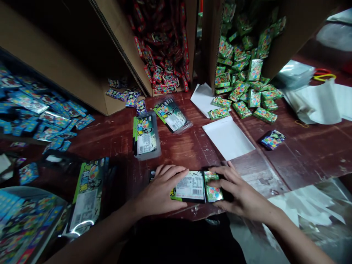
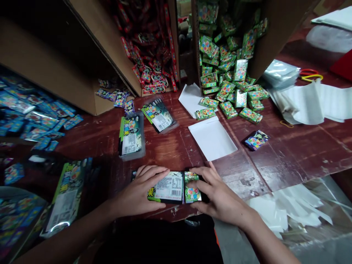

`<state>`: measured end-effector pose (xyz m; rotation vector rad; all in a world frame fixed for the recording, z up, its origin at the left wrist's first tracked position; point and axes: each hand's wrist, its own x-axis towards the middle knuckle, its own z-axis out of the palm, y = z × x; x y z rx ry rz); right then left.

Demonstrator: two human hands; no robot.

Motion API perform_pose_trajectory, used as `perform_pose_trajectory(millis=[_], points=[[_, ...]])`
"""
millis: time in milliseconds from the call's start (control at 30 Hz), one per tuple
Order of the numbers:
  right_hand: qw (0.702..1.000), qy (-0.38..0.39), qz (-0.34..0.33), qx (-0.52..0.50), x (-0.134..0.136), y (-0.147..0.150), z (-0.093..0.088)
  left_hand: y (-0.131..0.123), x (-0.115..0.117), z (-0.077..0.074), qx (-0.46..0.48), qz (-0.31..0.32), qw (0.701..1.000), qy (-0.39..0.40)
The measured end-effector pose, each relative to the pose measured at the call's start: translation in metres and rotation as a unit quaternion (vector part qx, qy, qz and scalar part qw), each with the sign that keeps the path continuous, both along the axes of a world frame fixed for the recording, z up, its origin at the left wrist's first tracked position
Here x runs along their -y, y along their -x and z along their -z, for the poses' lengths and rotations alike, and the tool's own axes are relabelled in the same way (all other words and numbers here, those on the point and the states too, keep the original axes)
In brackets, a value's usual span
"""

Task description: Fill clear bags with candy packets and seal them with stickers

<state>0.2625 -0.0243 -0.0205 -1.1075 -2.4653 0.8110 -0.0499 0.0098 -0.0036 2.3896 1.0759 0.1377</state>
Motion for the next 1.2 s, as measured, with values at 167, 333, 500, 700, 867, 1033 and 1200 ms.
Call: perform_pose_trajectory(millis=[167,333,500,700,867,1033,1200], points=[[0.999,-0.036,0.011,-0.005,-0.004,0.019,0.003,-0.002,0.004,0.001,-0.022,-0.012,0.999,-0.038],[0.999,-0.028,0.024,-0.025,0.001,0.013,-0.004,0.013,-0.004,0.001,-0.049,-0.101,0.991,-0.074],[0.999,0.007,-0.019,-0.039,-0.009,0.003,-0.018,0.025,-0.016,-0.008,-0.029,-0.05,0.998,-0.023],[0.998,-0.037,-0.034,-0.034,-0.029,0.021,-0.022,0.011,-0.006,-0.012,0.002,-0.033,0.999,0.023],[0.998,-0.047,-0.005,-0.039,-0.034,0.024,-0.014,0.0,0.003,-0.007,0.004,-0.116,0.993,0.001],[0.978,0.017,0.152,-0.139,-0.027,0.033,-0.002,-0.019,0.013,-0.003,0.045,-0.249,0.967,-0.02],[0.948,0.117,0.195,-0.222,-0.024,0.05,0.007,-0.045,0.013,-0.005,0.135,-0.329,0.932,0.071]])
